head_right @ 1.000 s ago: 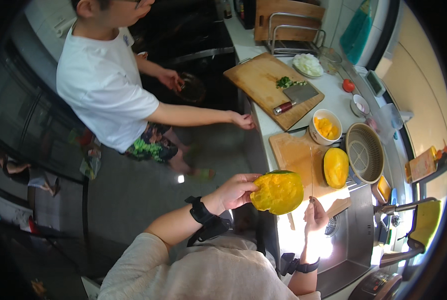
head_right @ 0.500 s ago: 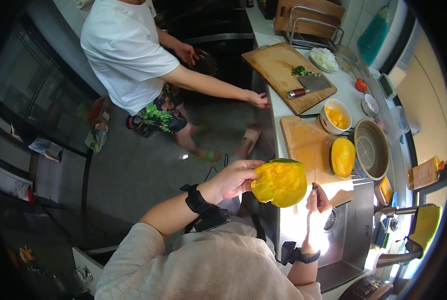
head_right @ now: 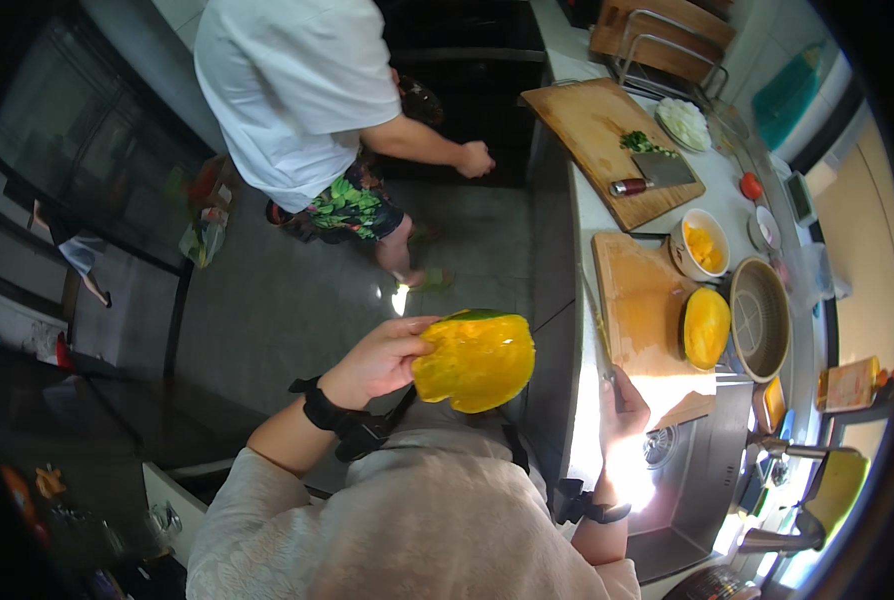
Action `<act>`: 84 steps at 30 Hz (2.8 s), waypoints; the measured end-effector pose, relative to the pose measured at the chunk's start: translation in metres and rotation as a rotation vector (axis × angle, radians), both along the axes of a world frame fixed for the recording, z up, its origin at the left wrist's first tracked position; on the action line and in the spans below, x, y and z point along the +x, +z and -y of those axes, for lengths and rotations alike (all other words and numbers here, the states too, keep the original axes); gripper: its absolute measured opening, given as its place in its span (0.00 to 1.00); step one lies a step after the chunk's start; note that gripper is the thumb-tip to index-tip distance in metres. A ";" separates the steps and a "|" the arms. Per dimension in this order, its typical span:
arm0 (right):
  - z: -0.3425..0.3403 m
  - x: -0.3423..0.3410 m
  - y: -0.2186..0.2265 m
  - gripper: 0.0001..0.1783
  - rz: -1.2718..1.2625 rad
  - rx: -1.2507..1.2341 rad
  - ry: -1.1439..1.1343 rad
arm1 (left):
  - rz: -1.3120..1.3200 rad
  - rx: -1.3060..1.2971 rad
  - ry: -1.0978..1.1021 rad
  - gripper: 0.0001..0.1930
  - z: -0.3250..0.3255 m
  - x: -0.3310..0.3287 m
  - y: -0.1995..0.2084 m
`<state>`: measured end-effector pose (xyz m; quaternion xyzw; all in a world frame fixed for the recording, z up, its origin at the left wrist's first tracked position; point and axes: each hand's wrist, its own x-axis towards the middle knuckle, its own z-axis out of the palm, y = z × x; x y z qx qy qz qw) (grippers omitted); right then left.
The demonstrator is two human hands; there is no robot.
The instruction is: Preparing and peeling a mango on a cutting board using a knife.
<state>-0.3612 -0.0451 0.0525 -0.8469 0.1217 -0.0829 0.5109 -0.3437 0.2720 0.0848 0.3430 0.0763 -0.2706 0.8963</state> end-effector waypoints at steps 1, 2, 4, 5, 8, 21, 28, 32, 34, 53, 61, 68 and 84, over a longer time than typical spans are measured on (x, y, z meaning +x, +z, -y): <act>-0.009 0.003 0.001 0.16 0.005 0.024 0.036 | -0.004 -0.019 0.059 0.19 -0.011 -0.007 -0.001; -0.018 0.006 0.001 0.15 0.010 0.049 0.075 | -0.008 -0.024 0.086 0.19 -0.024 -0.013 -0.002; -0.050 0.014 0.030 0.15 -0.010 0.079 0.181 | -0.005 -0.050 0.188 0.18 -0.051 -0.026 -0.002; -0.061 0.018 0.032 0.14 0.013 0.052 0.242 | 0.001 -0.051 0.219 0.18 -0.065 -0.033 0.003; -0.111 0.030 0.053 0.13 0.120 -0.042 0.423 | -0.025 -0.017 0.391 0.18 -0.109 -0.058 0.013; -0.456 0.002 0.093 0.14 0.433 0.103 1.100 | 0.045 0.134 0.933 0.20 -0.376 -0.193 0.016; -0.624 -0.016 0.098 0.14 0.433 0.143 1.297 | -0.019 0.069 1.160 0.16 -0.513 -0.220 -0.020; -0.701 -0.002 0.086 0.14 0.412 0.125 1.387 | -0.043 0.093 1.200 0.16 -0.585 -0.198 -0.039; -0.736 0.012 0.081 0.14 0.257 0.143 1.414 | -0.050 0.097 1.194 0.15 -0.620 -0.177 -0.047; -1.004 0.255 0.052 0.15 0.300 0.122 1.058 | 0.039 0.452 0.774 0.12 -0.908 0.163 -0.200; -1.052 0.313 0.016 0.18 0.115 -0.063 0.720 | -0.396 0.282 0.589 0.11 -0.953 0.298 -0.260; -1.078 0.342 -0.021 0.17 -0.063 -0.055 0.530 | -0.535 0.519 0.401 0.13 -0.965 0.363 -0.313; -1.088 0.373 -0.029 0.17 -0.132 -0.148 0.475 | -0.435 0.714 -0.008 0.17 -1.026 0.373 -0.321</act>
